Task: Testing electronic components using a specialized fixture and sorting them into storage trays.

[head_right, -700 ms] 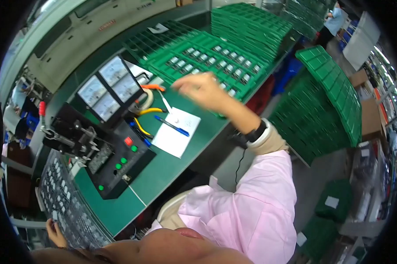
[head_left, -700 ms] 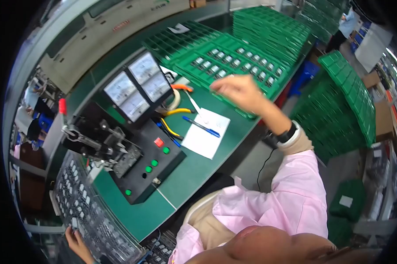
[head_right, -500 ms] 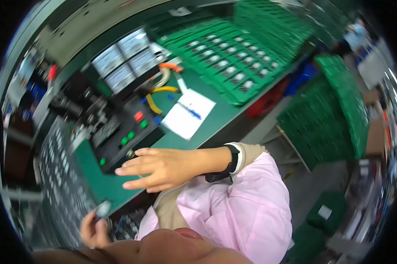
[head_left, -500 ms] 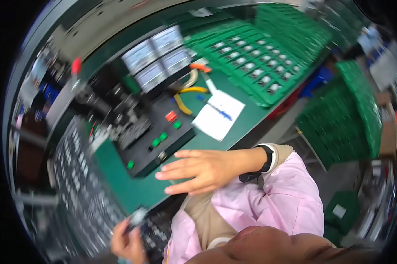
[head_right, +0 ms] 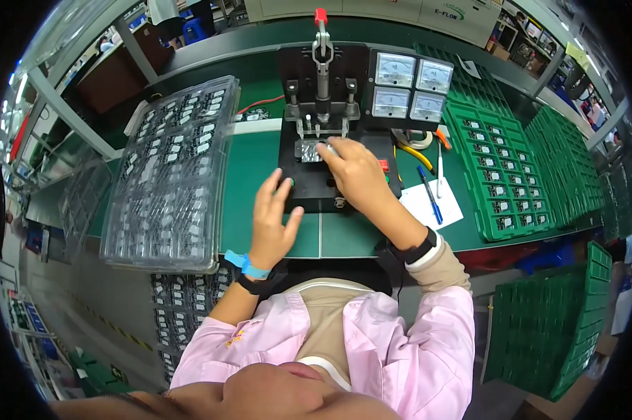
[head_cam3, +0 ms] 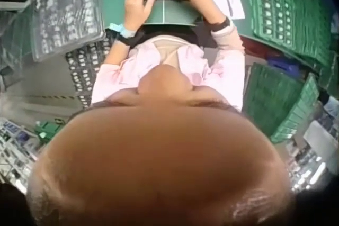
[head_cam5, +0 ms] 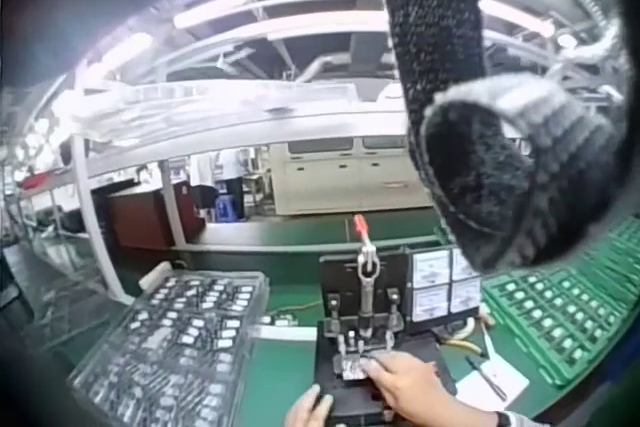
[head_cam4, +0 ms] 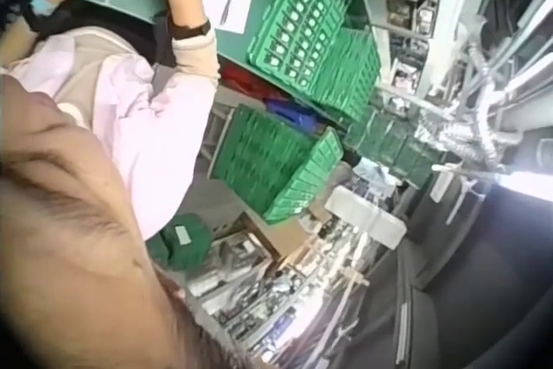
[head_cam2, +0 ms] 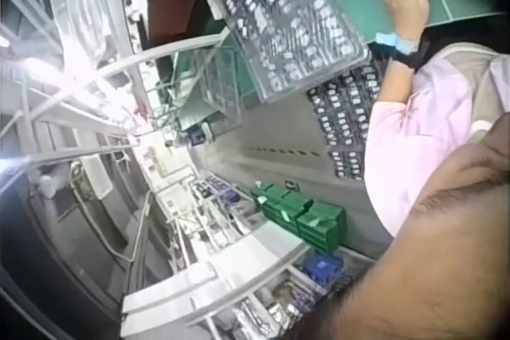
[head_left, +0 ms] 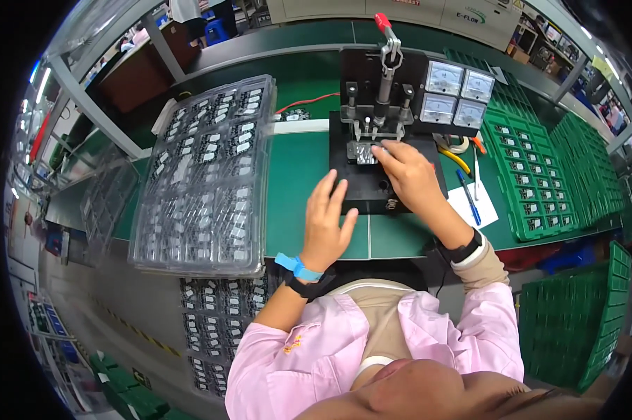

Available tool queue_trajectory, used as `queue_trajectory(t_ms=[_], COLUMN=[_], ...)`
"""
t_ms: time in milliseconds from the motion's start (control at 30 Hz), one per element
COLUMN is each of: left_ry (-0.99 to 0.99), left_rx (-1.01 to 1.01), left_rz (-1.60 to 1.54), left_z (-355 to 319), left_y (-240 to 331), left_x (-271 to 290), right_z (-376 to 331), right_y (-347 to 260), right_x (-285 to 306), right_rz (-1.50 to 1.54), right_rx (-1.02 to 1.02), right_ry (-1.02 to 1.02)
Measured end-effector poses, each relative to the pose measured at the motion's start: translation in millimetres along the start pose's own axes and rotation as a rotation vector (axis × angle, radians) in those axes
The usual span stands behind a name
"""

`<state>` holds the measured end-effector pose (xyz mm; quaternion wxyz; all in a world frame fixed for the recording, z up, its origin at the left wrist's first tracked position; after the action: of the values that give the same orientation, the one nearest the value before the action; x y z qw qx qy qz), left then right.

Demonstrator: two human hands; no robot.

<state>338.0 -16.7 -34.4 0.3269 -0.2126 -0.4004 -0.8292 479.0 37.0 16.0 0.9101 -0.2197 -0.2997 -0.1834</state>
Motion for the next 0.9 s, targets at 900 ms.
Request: queue_trajectory(t_ms=[900], left_ry=[-0.075], left_rx=[-0.221], left_rz=[0.265], left_z=[-10], left_y=[16], left_x=[-22], right_z=[116], right_y=[42], right_x=[98], right_rz=[-0.087], right_rx=[-0.093], right_ry=[0.494])
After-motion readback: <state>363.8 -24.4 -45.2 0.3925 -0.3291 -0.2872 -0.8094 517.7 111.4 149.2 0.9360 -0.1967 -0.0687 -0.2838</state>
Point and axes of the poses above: each hand's wrist, its own z-axis towards the middle knuckle, its own x-axis out of the back of the hand, y = z × x, the point moved 9 cm from there along z, towards the middle knuckle, and after that the axes turned 12 degrees about z, right-handed, at the moved point
